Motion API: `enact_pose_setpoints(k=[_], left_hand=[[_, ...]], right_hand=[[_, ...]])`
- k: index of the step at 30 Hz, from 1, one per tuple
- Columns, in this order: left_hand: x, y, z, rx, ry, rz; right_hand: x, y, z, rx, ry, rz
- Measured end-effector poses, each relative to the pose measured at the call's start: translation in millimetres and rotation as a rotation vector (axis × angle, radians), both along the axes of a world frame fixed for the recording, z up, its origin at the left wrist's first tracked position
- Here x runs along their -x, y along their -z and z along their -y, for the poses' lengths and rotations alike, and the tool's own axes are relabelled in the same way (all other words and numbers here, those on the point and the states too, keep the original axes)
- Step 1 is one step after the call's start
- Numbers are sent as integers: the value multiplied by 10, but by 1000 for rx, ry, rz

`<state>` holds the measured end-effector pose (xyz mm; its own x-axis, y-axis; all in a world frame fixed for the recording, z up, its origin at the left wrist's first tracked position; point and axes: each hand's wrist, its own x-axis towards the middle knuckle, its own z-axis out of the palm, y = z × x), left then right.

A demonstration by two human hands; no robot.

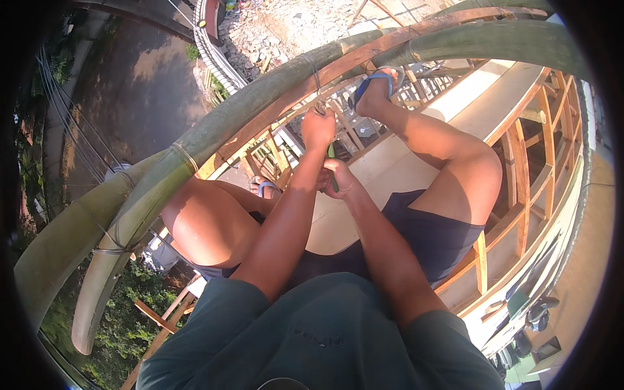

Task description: The person secures bamboo poles to a wooden roof frame using wire and pliers while perched on scaffolding. After completing the tie, the person descends the scaffolding and walks across the roof, then picks up a bucket and scrapes debris into it.

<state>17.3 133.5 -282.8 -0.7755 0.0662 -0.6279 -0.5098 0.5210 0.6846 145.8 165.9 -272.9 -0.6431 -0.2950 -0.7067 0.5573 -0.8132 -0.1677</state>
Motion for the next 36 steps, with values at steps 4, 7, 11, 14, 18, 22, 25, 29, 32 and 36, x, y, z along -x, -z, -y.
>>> enact_pose_setpoints(k=[4,7,11,14,18,22,25,29,32,36], left_hand=[[170,85,231,-801,-101,637],[176,102,197,-1038,-194,786],[143,181,68,-1201,-315,829],[99,86,-101,-1146,-420,797],[92,17,-297,-897,-550,608],[57,88,-11,-1155,-430,625],[47,-348,-94,-1210,-456,751],[77,140,91,-1546,-437,598],[70,211,-119,-1590,-341,680],[92,112,-38,-1489,-455,715]], right_hand=[[-40,77,-2,533,103,-182],[-8,128,-123,545,49,-212],[74,-237,-370,-388,-264,-69],[172,-831,-291,-1615,-779,-15],[228,-691,-222,-1867,-845,240],[17,-309,-450,-1260,-697,41],[120,-292,-669,-270,-314,59],[112,-256,-527,382,-160,-138],[43,-164,-618,507,-100,-186],[223,-846,-546,-592,-395,79]])
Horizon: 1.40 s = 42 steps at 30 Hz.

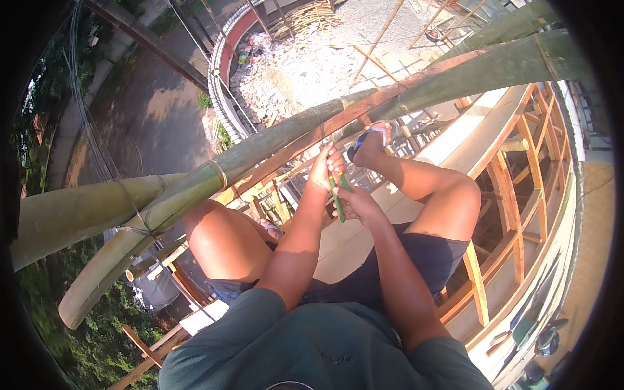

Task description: The person secures bamboo poles to a wooden roof frame using wire and pliers while perched on scaffolding. After completing the tie, the person descends the scaffolding and walks across the roof, then picks up a bucket and scrapes debris into it.

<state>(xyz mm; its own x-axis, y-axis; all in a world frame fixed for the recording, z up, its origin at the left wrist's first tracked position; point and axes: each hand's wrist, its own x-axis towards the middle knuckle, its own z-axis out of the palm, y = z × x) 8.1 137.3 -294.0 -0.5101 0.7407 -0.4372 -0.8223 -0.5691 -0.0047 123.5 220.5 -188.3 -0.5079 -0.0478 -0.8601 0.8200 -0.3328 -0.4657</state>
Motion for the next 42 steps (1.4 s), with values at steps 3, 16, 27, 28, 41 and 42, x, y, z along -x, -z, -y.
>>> enact_pose_setpoints(k=[3,16,27,28,41,42], left_hand=[[-21,-72,-68,107,10,30],[-27,-552,-129,333,157,-54],[-18,-82,-127,180,46,38],[-14,-126,-132,251,75,31],[-76,-359,-38,360,74,29],[-123,-422,-15,294,53,35]], right_hand=[[-154,-122,262,-898,-476,-110],[-166,567,-134,670,179,-65],[-97,275,-151,-69,-164,-97],[-125,151,-61,-567,-376,-135],[-130,529,-70,-223,-183,-44],[-153,578,-99,91,-28,-23]])
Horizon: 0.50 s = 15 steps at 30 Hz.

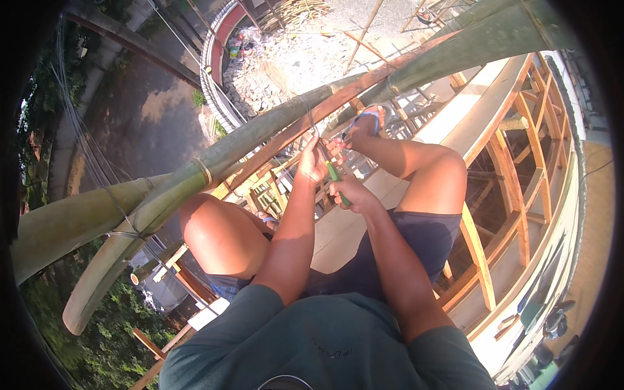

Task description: The person secures bamboo poles to a wooden roof frame using wire and pliers while perched on scaffolding. After completing the tie, the person descends the scaffolding and walks across the roof, then picks up a bucket and scrapes debris into it.

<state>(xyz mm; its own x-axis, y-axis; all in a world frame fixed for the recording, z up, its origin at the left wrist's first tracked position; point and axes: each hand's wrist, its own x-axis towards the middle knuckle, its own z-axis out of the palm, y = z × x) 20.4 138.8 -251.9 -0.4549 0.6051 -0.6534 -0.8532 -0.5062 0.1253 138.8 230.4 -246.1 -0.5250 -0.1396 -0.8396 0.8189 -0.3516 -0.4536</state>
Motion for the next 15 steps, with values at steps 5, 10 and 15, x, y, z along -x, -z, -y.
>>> enact_pose_setpoints(k=[5,10,15], left_hand=[[39,498,121,-189,-40,-89],[90,553,13,-118,22,-28],[80,471,-90,81,-4,-5]], right_hand=[[11,204,28,886,246,60],[137,-69,53,228,45,-11],[-14,-785,586,-1549,-625,-300]])
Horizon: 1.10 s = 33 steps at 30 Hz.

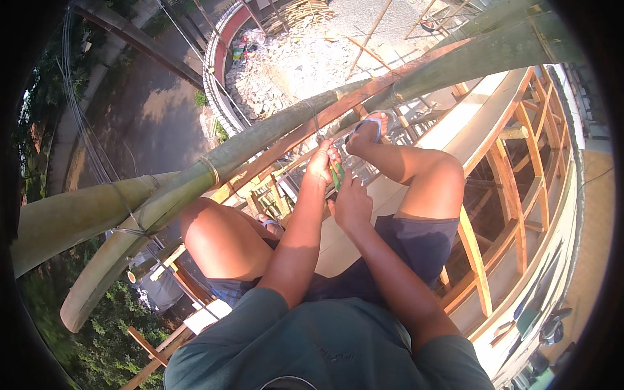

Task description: The person secures bamboo poles to a wooden roof frame using wire and pliers while perched on scaffolding. After completing the tie, the person descends the scaffolding and walks across the roof, then picks up a bucket and scrapes debris into it.

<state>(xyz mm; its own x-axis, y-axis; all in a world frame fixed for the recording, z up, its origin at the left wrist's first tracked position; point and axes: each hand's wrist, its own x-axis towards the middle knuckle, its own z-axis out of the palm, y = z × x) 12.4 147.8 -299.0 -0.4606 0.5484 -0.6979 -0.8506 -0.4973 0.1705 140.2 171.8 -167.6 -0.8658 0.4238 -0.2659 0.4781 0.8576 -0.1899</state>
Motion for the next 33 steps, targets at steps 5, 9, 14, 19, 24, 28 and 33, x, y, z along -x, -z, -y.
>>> enact_pose_setpoints(k=[5,9,14,19,24,28,33], left_hand=[[-50,-159,-254,328,-110,-11],[17,-84,-120,364,19,-81],[103,-52,269,-21,231,-199],[200,112,338,-252,108,-164],[193,137,175,-240,108,-109],[191,47,120,-48,80,-113],[104,-112,-97,240,67,-174]], right_hand=[[147,706,-223,-137,137,66],[228,808,-276,86,177,93],[172,1258,-461,1970,697,286],[276,1032,-325,2645,734,448],[292,743,-446,2100,759,413],[161,184,-209,320,185,78],[168,542,-115,116,224,179]])
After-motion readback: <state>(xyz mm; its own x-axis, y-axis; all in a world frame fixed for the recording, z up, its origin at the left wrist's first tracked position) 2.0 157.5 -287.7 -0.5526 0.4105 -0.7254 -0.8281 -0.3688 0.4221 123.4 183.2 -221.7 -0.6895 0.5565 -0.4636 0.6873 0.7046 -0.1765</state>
